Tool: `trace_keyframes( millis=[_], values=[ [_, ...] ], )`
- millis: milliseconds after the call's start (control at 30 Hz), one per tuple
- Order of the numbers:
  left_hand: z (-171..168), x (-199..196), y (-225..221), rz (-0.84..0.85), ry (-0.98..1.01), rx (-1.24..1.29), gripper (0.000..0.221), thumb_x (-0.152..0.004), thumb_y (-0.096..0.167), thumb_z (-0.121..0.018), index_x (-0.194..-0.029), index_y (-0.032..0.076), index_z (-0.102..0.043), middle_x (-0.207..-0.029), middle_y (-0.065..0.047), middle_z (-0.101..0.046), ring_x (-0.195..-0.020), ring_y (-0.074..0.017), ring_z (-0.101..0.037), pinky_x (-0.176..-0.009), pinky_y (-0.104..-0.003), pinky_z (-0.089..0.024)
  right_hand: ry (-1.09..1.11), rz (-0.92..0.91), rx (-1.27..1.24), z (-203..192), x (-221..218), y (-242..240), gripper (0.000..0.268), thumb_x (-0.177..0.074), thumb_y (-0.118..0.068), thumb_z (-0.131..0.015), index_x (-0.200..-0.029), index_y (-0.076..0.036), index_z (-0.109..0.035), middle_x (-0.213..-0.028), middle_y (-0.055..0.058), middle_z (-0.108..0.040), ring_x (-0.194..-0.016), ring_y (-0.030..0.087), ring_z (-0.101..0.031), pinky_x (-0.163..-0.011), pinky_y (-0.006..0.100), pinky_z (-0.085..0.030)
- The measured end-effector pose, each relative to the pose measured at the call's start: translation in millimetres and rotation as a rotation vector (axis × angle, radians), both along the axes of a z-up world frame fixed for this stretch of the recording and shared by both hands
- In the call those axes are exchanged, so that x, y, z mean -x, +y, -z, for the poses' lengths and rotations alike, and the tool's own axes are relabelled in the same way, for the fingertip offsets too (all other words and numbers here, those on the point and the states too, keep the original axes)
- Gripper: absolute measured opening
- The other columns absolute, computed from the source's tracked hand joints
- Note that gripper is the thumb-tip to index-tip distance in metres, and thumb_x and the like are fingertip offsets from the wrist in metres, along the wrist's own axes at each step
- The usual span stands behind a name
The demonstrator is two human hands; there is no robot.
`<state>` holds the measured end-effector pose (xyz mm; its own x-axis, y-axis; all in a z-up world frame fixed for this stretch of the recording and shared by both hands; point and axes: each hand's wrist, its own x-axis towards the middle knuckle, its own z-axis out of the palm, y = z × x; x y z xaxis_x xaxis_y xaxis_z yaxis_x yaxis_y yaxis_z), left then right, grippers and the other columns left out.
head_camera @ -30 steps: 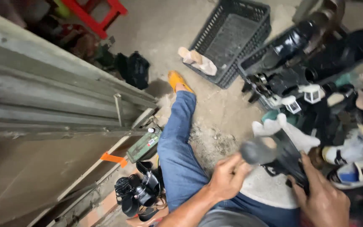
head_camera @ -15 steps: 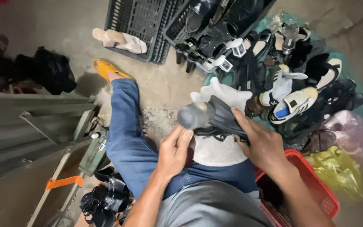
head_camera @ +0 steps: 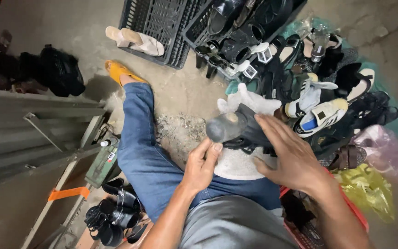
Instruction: Repairing shoes by brushing off dirt, hammering soles, and fitting replacement parts.
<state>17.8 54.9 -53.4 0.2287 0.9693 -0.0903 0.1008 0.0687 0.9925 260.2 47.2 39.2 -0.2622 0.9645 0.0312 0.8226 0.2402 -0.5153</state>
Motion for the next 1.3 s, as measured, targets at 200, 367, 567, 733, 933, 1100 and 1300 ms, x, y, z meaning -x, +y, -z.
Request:
trace_keyframes(
  millis=[200, 367, 567, 733, 933, 1100, 1300],
  values=[
    [-46, 3, 30, -0.217, -0.074, 0.103, 0.020, -0.104, 0.021, -0.059, -0.099, 0.007, -0.072, -0.053, -0.003, -0.055, -0.050, -0.0093, -0.048, -0.047, -0.023, -0.041, -0.141, 0.292, -0.199, 42, 40, 21, 0.085, -0.077, -0.046, -0.086, -0.145, -0.006, -0.055, -0.116, 0.011, -0.070, -0.104, 0.032, -0.072, -0.081, 0.046, -0.059],
    [-24, 0, 36, -0.299, -0.220, 0.188, 0.029, -0.107, 0.025, -0.052, -0.090, 0.007, -0.067, -0.044, -0.009, -0.048, -0.033, -0.0149, -0.043, -0.033, -0.026, -0.037, -0.145, 0.278, -0.232, 62, 36, 21, 0.069, -0.075, -0.031, -0.086, -0.134, -0.010, -0.057, -0.106, 0.006, -0.067, -0.094, 0.031, -0.073, -0.074, 0.044, -0.061],
    [-16, 3, 41, -0.412, -0.400, 0.352, 0.027, -0.107, 0.024, -0.047, -0.094, 0.008, -0.063, -0.046, -0.010, -0.046, -0.031, -0.0140, -0.040, -0.030, -0.023, -0.033, -0.152, 0.263, -0.331, 67, 34, 19, 0.064, -0.071, -0.026, -0.087, -0.129, -0.012, -0.063, -0.102, 0.005, -0.068, -0.094, 0.028, -0.073, -0.087, 0.040, -0.057],
    [17, 4, 24, -0.070, -0.309, 0.365, 0.026, -0.107, 0.017, -0.049, -0.113, 0.001, -0.069, -0.041, -0.014, -0.042, -0.024, -0.0189, -0.038, -0.024, -0.027, -0.034, -0.157, 0.246, -0.392, 59, 35, 19, 0.058, -0.072, -0.025, -0.084, -0.125, -0.012, -0.064, -0.102, 0.006, -0.069, -0.093, 0.027, -0.072, -0.087, 0.038, -0.056],
    [16, 11, 28, -0.485, -0.562, 0.425, 0.037, -0.111, 0.038, -0.037, -0.098, 0.011, -0.059, -0.050, -0.005, -0.048, -0.030, -0.0105, -0.038, -0.027, -0.021, -0.034, -0.149, 0.221, -0.399, 62, 35, 18, 0.066, -0.062, -0.024, -0.090, -0.121, -0.008, -0.066, -0.099, 0.011, -0.070, -0.090, 0.033, -0.073, -0.088, 0.042, -0.056],
    [-2, 14, 26, -0.215, -0.449, 0.351, 0.040, -0.109, 0.024, -0.045, -0.081, 0.002, -0.063, -0.037, -0.012, -0.044, -0.023, -0.0170, -0.042, -0.025, -0.025, -0.035, -0.236, 0.214, -0.428, 73, 24, 16, 0.059, -0.069, -0.037, -0.089, -0.118, -0.012, -0.068, -0.098, 0.004, -0.067, -0.086, 0.025, -0.071, -0.085, 0.034, -0.056],
    [25, -4, 0, 0.009, -0.421, 0.361, 0.032, -0.109, 0.015, -0.044, -0.107, -0.007, -0.067, -0.037, -0.013, -0.043, -0.023, -0.0195, -0.043, -0.026, -0.027, -0.035, -0.238, 0.148, -0.476, 60, 25, 19, 0.059, -0.065, -0.033, -0.092, -0.114, -0.009, -0.069, -0.093, 0.008, -0.067, -0.086, 0.029, -0.072, -0.084, 0.039, -0.057]
  ],
)
